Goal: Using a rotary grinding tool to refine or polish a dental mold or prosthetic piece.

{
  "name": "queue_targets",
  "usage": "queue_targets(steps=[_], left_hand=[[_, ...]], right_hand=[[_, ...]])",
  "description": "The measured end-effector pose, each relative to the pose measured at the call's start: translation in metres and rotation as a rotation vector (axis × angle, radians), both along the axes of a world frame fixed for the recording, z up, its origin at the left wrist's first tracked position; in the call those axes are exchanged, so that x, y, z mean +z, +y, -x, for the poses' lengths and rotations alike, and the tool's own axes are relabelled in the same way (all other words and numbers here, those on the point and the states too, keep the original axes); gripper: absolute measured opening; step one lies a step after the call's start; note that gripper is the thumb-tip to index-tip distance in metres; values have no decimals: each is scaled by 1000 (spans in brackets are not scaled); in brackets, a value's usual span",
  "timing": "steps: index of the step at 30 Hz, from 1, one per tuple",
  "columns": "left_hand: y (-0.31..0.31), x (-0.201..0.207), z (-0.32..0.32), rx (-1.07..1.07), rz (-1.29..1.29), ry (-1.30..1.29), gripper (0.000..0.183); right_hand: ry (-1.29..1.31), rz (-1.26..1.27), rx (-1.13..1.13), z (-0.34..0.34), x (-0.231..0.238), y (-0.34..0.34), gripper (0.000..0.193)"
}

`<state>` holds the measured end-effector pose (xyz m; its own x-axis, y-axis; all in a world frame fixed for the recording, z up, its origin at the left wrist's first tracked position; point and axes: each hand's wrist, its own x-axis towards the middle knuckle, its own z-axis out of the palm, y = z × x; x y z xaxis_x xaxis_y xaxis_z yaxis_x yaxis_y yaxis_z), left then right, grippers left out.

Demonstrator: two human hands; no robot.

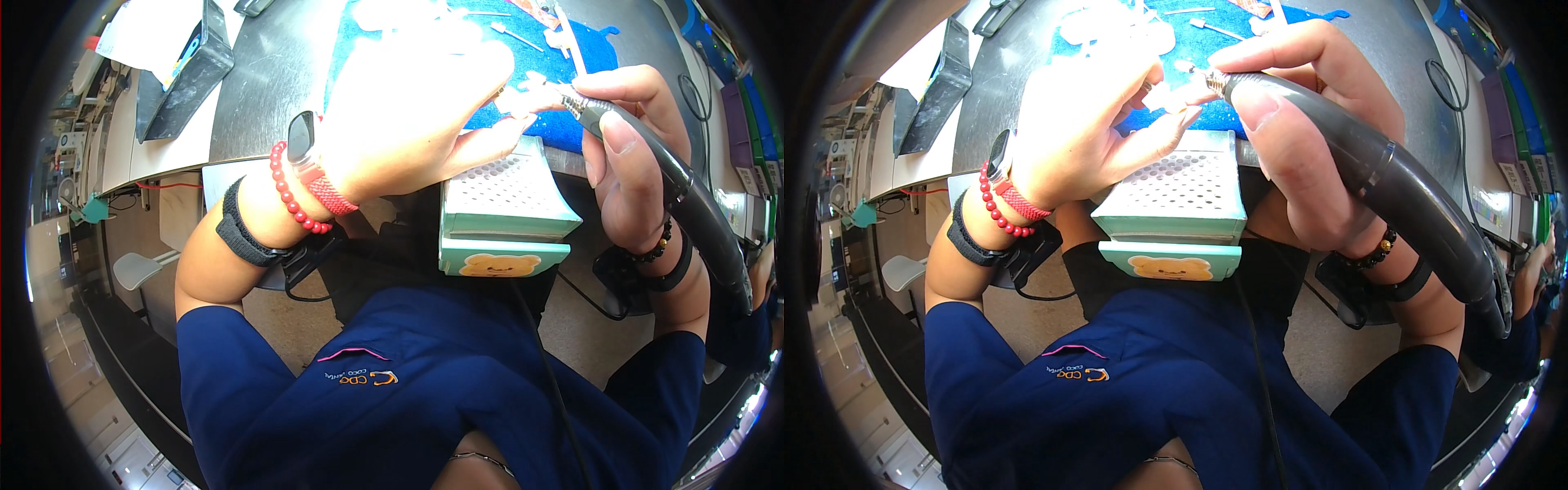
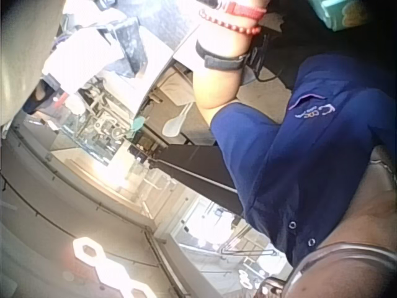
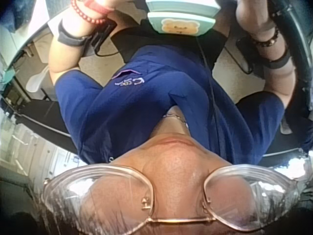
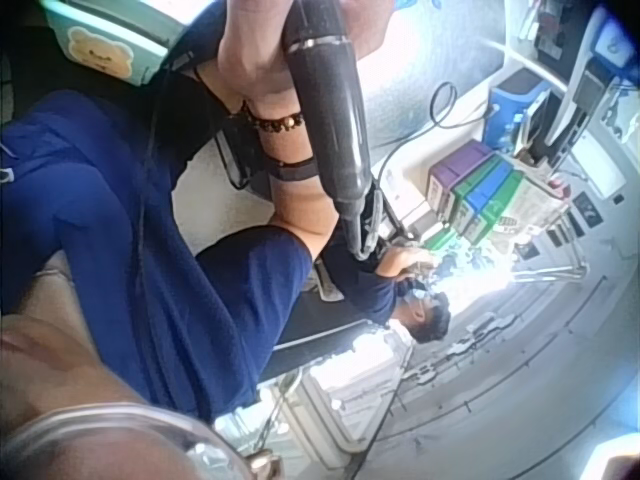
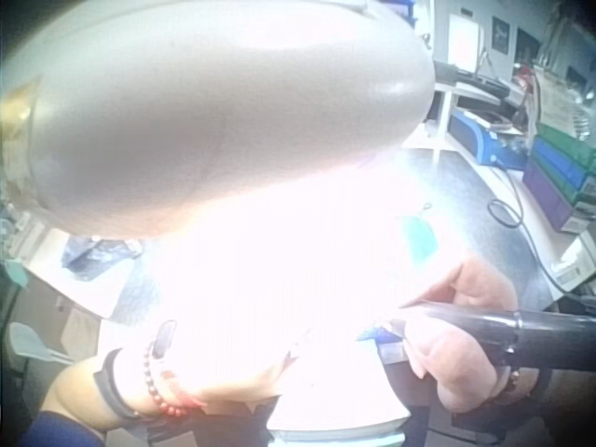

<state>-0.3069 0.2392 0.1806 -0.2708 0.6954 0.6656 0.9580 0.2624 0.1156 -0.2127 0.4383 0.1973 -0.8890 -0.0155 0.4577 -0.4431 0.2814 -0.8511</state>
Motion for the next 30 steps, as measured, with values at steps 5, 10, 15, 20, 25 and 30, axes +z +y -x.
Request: queue_targets(steps=[5, 10, 15, 20, 25, 30], left_hand=[[1, 0, 0, 4, 9, -10, 41], [1, 1, 0, 8, 21, -18, 40], [1, 1, 1, 12, 32, -26, 40], [2, 2, 1, 16, 43, -35, 40], [2, 3, 0, 23, 52, -44, 40], [3, 2, 0, 28, 62, -54, 40]], right_hand=[[-2, -2, 1, 0, 0, 0, 35], [-41, -32, -5, 0, 3, -1, 35], [-39, -41, -1, 1, 4, -3, 35], [-39, -50, 4, 1, 4, -1, 35], [-39, -60, 12, -1, 5, -1, 35], [-40, -71, 19, 0, 5, -1, 35]])
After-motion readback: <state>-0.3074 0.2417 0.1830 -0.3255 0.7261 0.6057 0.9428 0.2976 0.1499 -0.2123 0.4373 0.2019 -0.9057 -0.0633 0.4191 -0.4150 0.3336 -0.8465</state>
